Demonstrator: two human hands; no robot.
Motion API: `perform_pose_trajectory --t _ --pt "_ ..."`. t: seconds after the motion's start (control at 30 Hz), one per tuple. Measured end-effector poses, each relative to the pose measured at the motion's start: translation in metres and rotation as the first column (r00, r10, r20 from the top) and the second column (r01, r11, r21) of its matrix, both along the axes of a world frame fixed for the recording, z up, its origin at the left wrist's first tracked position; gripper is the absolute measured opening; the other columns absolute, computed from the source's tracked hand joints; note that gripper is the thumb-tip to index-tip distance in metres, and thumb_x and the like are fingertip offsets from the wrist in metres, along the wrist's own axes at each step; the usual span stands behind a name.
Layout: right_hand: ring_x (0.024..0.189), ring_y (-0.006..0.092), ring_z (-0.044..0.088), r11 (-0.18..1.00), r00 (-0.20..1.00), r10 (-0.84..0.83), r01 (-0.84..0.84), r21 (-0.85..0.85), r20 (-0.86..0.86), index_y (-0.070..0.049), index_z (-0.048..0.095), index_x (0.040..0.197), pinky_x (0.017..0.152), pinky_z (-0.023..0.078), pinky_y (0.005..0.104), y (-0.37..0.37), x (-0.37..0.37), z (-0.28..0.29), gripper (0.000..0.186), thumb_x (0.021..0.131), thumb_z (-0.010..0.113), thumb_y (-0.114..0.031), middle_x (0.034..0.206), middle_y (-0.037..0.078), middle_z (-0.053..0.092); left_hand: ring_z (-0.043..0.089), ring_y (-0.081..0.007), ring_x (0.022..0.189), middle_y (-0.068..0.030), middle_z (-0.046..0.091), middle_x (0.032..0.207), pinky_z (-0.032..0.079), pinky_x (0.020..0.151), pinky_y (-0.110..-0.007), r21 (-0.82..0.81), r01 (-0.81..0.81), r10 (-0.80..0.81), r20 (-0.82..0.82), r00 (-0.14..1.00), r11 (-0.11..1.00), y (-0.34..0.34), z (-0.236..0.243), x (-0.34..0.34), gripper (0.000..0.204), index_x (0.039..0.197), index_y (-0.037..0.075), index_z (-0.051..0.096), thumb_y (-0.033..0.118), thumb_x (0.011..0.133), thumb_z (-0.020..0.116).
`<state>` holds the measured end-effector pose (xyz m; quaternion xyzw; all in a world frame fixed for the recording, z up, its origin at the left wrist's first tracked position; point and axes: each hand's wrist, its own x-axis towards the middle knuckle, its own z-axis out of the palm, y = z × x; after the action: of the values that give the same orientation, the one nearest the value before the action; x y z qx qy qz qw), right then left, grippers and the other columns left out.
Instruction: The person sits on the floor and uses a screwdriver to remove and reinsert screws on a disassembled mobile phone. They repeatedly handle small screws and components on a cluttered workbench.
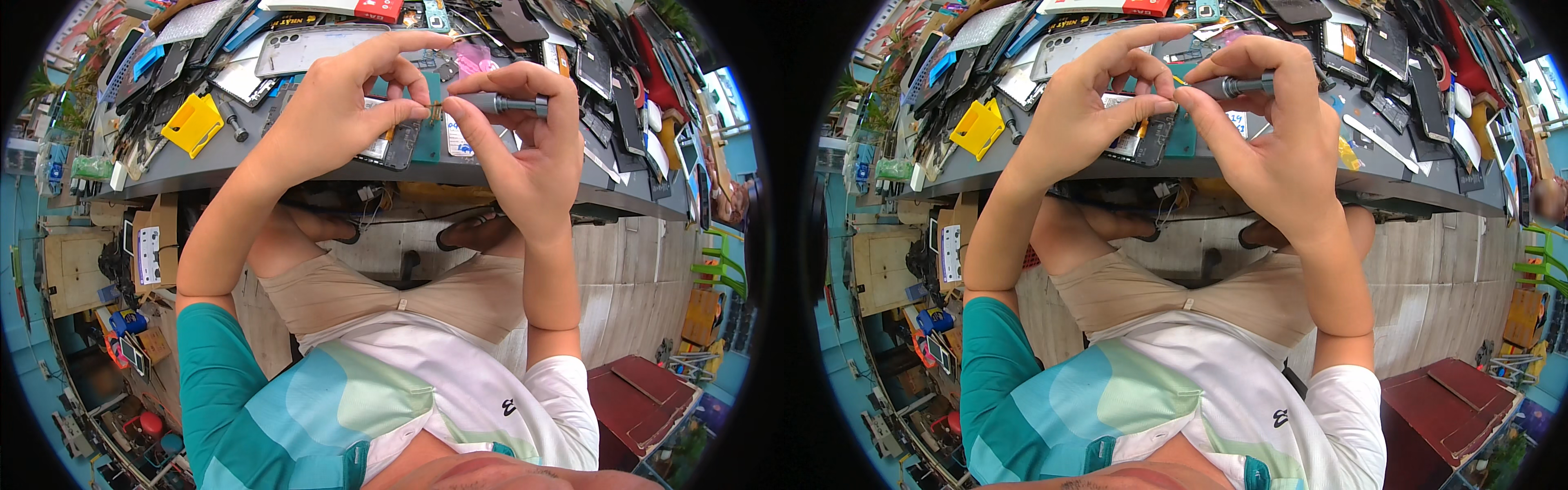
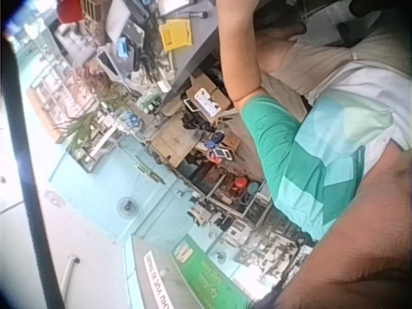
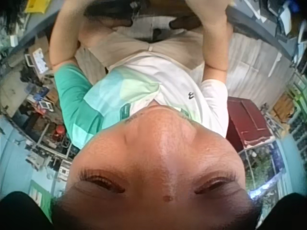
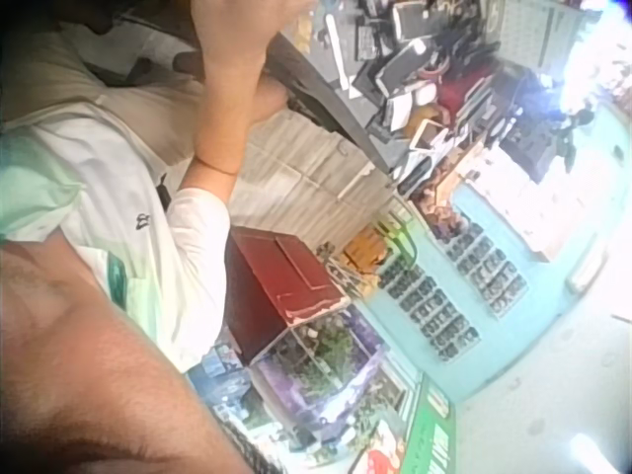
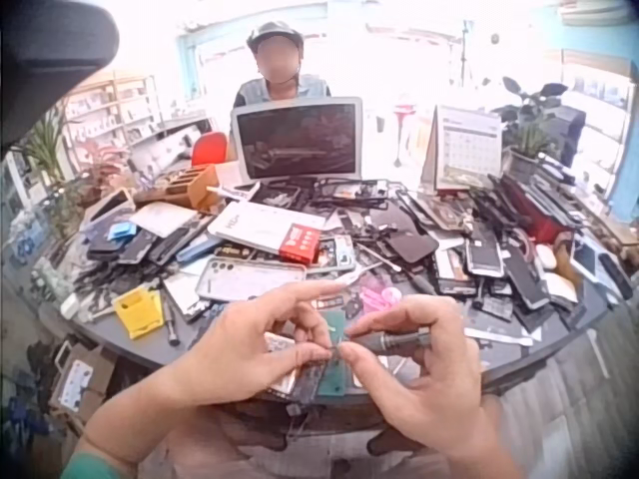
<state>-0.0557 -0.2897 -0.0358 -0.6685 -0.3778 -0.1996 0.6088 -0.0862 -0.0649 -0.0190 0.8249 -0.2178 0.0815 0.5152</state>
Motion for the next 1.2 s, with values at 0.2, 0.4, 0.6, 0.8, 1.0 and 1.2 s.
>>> perform_pose_trajectory --t 0.2,0.4,0.6,0.8,1.0,1.2 --pt "0.1 0.0197 0.079 0.997 0.998 0.049 -0.051 -0.057 -0.049 0.001 0.056 0.124 0.078 0.067 0.0308 -0.002 0.009 0.011 0.039 0.095 0.083 -0.001 0.113 0.012 0.073 0.065 -0.0106 0.094 -0.0028 0.073 0.1 0.052 0.086 -0.027 0.02 0.006 -0.007 0.017 1.0 1.0 0.002 0.002 0.004 0.068 0.158 0.01 0.057 0.0 0.094 0.078" --pt "0.093 0.0164 0.078 0.965 0.999 -0.028 0.021 -0.261 -0.026 0.0 0.06 0.124 0.077 0.064 0.0285 0.004 0.009 0.032 0.041 0.093 0.086 -0.004 0.11 0.012 0.075 0.063 -0.0142 0.082 -0.0031 0.077 0.094 0.054 0.078 -0.03 0.081 -0.07 0.058 0.133 0.989 0.994 0.001 0.0 0.006 0.069 0.156 0.014 0.06 0.004 0.091 0.08" --pt "0.086 0.0149 0.078 0.937 0.997 -0.001 -0.025 -0.349 -0.076 0.001 0.06 0.124 0.075 0.062 0.0274 0.004 0.017 0.032 0.039 0.095 0.084 -0.005 0.106 0.011 0.078 0.07 -0.0183 0.077 -0.0065 0.082 0.101 0.057 0.074 -0.034 0.087 -0.088 0.087 0.021 0.996 0.992 0.003 0.008 -0.004 0.073 0.16 0.011 0.055 0.002 0.088 0.065" --pt "0.087 0.0158 0.079 0.926 0.998 0.02 -0.043 -0.376 -0.067 0.001 0.06 0.124 0.075 0.063 0.0276 0.006 0.017 0.032 0.037 0.095 0.082 -0.003 0.104 0.011 0.078 0.073 -0.0205 0.076 -0.0081 0.084 0.104 0.058 0.071 -0.035 0.121 -0.085 0.074 0.096 0.993 0.989 0.009 -0.004 -0.003 0.077 0.161 0.01 0.052 0.002 0.085 0.06" --pt "0.087 0.0192 0.079 0.887 0.995 0.097 -0.094 -0.452 -0.017 -0.001 0.06 0.123 0.075 0.063 0.0297 0.006 0.024 0.038 0.037 0.094 0.082 -0.005 0.103 0.01 0.077 0.074 -0.0137 0.101 -0.0106 0.082 0.105 0.054 0.093 -0.031 0.159 -0.081 0.08 0.01 0.997 0.984 0.01 0.001 -0.009 0.076 0.165 0.012 0.048 -0.005 0.092 0.055" --pt "0.091 0.0427 0.074 0.6 0.996 0.044 0.033 -0.8 0.074 -0.003 0.056 0.118 0.08 0.057 0.0489 0.017 0.019 0.085 0.044 0.095 0.083 -0.029 0.094 0.023 0.073 0.075 -0.0177 0.103 -0.0132 0.081 0.114 0.056 0.091 -0.033 0.133 -0.094 0.085 0.073 0.994 0.987 0.015 -0.002 -0.011 0.071 0.162 0.011 0.052 -0.005 0.093 0.056"
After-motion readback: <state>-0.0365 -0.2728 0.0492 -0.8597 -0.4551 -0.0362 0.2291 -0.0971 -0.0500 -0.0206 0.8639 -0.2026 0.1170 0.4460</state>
